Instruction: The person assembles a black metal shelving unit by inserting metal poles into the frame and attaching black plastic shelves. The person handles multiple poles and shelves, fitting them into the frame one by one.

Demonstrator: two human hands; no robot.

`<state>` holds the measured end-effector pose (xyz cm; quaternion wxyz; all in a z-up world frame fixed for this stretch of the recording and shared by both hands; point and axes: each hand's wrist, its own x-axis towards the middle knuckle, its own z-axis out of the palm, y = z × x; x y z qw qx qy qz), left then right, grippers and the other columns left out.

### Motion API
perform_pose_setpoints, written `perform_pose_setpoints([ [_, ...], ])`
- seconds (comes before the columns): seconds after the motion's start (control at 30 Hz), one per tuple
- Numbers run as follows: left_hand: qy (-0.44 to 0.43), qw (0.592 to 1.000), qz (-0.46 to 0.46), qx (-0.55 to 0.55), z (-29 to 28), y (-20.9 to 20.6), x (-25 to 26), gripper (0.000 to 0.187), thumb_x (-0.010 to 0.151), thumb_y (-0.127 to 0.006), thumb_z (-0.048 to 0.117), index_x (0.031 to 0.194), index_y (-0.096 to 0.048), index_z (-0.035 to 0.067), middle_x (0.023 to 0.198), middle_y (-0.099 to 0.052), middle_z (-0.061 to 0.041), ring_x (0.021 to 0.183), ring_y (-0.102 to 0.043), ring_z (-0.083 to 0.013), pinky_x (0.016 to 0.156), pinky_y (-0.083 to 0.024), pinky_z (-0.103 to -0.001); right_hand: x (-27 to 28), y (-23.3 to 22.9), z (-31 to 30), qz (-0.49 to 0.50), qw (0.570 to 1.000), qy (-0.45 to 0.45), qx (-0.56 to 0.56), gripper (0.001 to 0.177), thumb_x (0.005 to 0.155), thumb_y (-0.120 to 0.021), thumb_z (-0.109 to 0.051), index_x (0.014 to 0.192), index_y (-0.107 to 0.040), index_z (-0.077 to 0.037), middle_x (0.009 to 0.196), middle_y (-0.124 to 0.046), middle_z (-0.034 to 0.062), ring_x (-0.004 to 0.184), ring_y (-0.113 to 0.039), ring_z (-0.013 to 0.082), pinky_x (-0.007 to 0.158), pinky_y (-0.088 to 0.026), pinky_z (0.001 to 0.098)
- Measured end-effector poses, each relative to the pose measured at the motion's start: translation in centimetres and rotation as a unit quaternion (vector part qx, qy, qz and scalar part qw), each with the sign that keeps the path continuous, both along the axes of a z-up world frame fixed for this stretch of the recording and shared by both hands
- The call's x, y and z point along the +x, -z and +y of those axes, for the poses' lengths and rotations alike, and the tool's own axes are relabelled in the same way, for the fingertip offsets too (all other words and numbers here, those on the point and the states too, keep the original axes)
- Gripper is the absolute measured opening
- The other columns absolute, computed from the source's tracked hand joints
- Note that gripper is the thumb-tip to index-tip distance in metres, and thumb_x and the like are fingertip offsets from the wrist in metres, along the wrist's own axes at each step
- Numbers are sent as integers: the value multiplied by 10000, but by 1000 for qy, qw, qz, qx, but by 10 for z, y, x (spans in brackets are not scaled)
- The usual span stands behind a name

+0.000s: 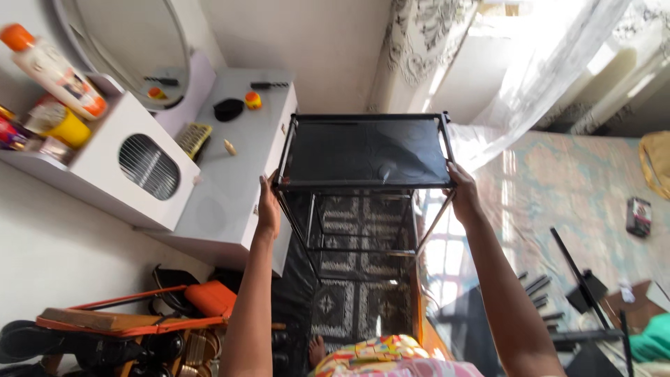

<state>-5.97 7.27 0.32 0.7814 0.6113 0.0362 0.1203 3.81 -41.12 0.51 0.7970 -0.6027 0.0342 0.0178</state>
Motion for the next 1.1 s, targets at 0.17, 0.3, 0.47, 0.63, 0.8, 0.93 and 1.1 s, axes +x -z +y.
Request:
perform_pose_setpoints([
  [0.17,-9,998,34,47,-15,9,-8,731,1041,-293,604,1524,-462,81,1558,-479,-43,1483,-304,-152,1224,-134,-373,-16,-7,-7,25,999,2,-23,367,1038,-548,-344,1268,-623,-68,894,-653,-39,727,-595,59,656,-493,229],
  [0.3,7,1000,24,-10,-3,20,-3,582,1076,-418,461,1403,-618,24,1329,-673,-74,1260,-565,-176,1111,-364,-344,-22,-3,-13,38,999,-22,-8,343,1028,-572,-304,1273,-629,-70,866,-630,-29,725,-603,61,660,-524,233],
  [0.47,24,987,158,-22,20,16,34,278,1028,-604,294,1131,-696,52,962,-696,-22,750,-560,-136,642,-438,-306,8,9,-48,104,989,-93,-56,324,894,-615,-130,1170,-648,36,826,-641,42,688,-615,166,633,-524,343],
  [0.63,50,971,219,79,21,22,81,220,944,-692,267,925,-626,58,735,-628,-33,612,-581,-179,527,-467,-349,8,1,-16,106,920,42,-376,454,1066,-558,-372,1177,-641,60,988,-664,212,867,-631,314,814,-497,467],
  [0.8,60,953,296,-32,25,19,83,253,904,-748,347,935,-664,110,709,-612,6,643,-580,-153,568,-493,-312,-8,-2,0,87,808,63,-579,528,1084,-464,-444,1268,-579,37,1107,-695,329,1033,-670,450,934,-494,516],
  [0.93,46,962,266,46,19,8,85,308,931,-693,427,1014,-647,134,726,-586,14,648,-579,-146,587,-498,-334,5,19,-18,57,867,54,-492,563,1111,-435,-469,1355,-555,24,1208,-672,280,1120,-637,378,968,-470,465],
  [1.1,91,972,206,64,22,-9,67,634,1057,-420,550,1293,-543,-25,965,-638,-100,813,-635,-215,695,-555,-393,-5,29,-61,146,983,24,-111,667,1047,-384,-538,1523,-511,-88,1317,-641,258,1252,-516,472,925,-435,480],
])
